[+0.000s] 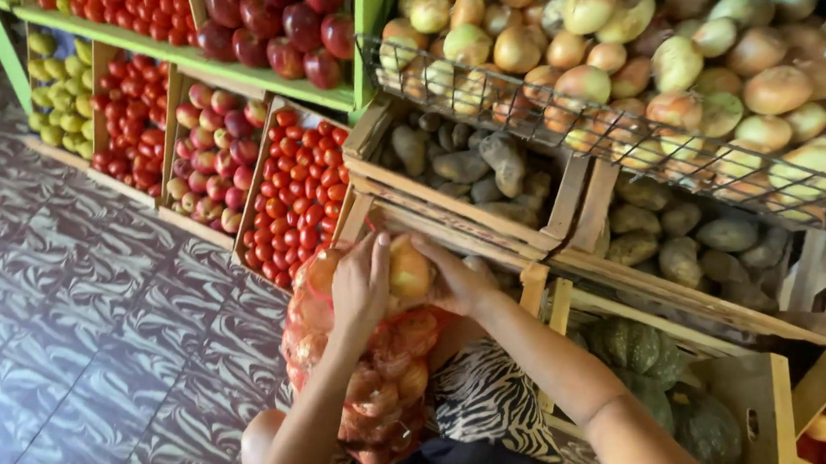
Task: The person peels onions by hand, removing the dry outer skins and placing the cleaned onions into a red mesh bag.
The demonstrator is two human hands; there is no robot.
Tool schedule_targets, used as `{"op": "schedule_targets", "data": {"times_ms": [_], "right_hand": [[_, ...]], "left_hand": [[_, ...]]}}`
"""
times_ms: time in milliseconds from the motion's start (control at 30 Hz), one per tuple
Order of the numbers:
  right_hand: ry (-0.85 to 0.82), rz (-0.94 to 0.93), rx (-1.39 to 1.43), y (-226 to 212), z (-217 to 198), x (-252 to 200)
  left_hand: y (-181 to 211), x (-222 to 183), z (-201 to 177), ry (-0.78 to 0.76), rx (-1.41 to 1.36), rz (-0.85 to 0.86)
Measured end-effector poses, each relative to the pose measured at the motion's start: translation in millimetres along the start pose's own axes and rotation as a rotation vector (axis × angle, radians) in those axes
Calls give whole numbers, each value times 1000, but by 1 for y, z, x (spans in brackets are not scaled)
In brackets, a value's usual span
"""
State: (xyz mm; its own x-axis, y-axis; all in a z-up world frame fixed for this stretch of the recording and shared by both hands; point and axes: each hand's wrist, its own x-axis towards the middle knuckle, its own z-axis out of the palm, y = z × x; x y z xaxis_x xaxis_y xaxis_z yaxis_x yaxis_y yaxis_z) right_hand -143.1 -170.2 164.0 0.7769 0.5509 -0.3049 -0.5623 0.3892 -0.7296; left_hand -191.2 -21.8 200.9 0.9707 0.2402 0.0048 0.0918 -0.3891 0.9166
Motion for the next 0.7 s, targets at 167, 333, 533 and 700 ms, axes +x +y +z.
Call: {"op": "schedule_targets", "data": {"times_ms": [167, 333, 533, 700], "right_hand": [[320, -111, 319, -106, -21, -5], [-60, -763, 218, -218, -41, -15], [30, -659, -648, -107, -38, -23], [67, -570, -1268, -39, -105, 4]], "left_hand": [[-34, 22, 10, -74, 394, 81], [-156, 35, 73, -76, 912, 482], [-138, 24, 104, -10, 1194, 257], [-85, 29, 104, -350, 1264, -183]]}}
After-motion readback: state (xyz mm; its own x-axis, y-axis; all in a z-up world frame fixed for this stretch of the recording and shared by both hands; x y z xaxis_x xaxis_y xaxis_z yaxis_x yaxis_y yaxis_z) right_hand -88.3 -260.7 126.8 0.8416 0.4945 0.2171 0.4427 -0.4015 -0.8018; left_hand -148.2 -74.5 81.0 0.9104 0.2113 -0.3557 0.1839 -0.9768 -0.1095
